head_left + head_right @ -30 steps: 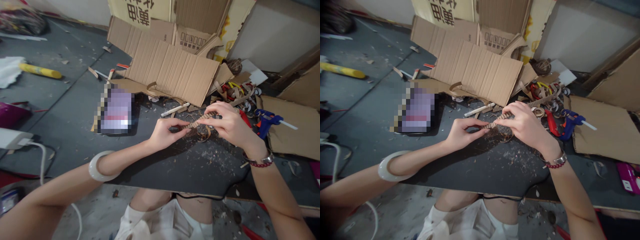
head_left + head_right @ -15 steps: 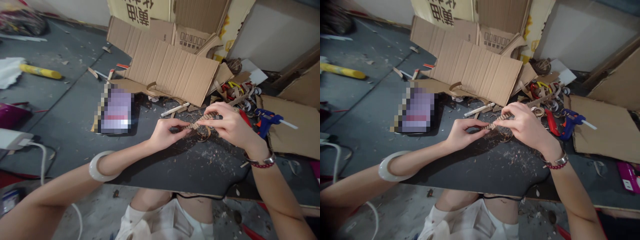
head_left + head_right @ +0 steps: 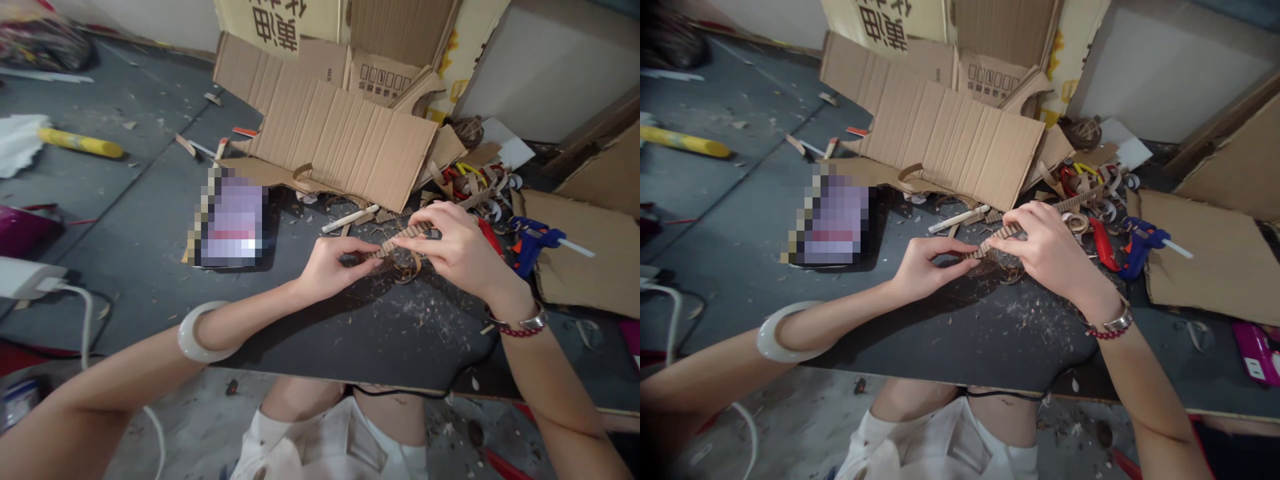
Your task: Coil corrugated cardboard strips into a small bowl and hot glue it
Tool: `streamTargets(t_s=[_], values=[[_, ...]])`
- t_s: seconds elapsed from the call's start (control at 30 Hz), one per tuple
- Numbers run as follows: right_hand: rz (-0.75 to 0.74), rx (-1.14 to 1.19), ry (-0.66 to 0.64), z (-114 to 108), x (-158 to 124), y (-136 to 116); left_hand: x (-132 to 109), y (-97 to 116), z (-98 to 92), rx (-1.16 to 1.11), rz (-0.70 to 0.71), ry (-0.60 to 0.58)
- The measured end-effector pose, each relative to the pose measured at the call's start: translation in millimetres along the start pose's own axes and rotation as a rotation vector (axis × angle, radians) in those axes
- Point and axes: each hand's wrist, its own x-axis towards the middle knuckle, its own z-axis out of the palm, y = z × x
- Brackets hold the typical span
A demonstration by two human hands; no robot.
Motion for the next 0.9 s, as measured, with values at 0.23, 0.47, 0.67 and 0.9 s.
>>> streamTargets(t_s=[0.23, 0.47, 0.67, 0.9], values=[[0.03, 0.026, 0.029, -5, 0, -1, 0, 0, 0.0, -0.009, -0.002, -0.004], [0.007, 0.025, -0.044, -5, -1, -3, 0, -1, 0.0, 0.008, 0.011, -0.004], [0.015, 0.071, -0.064, -8, 0, -6, 0, 0, -0.8, 0.01, 0.015, -0.011], [0.046, 0.126, -0.098, -14, -1, -6, -1, -1, -1.5, 0.007, 0.011, -0.021]])
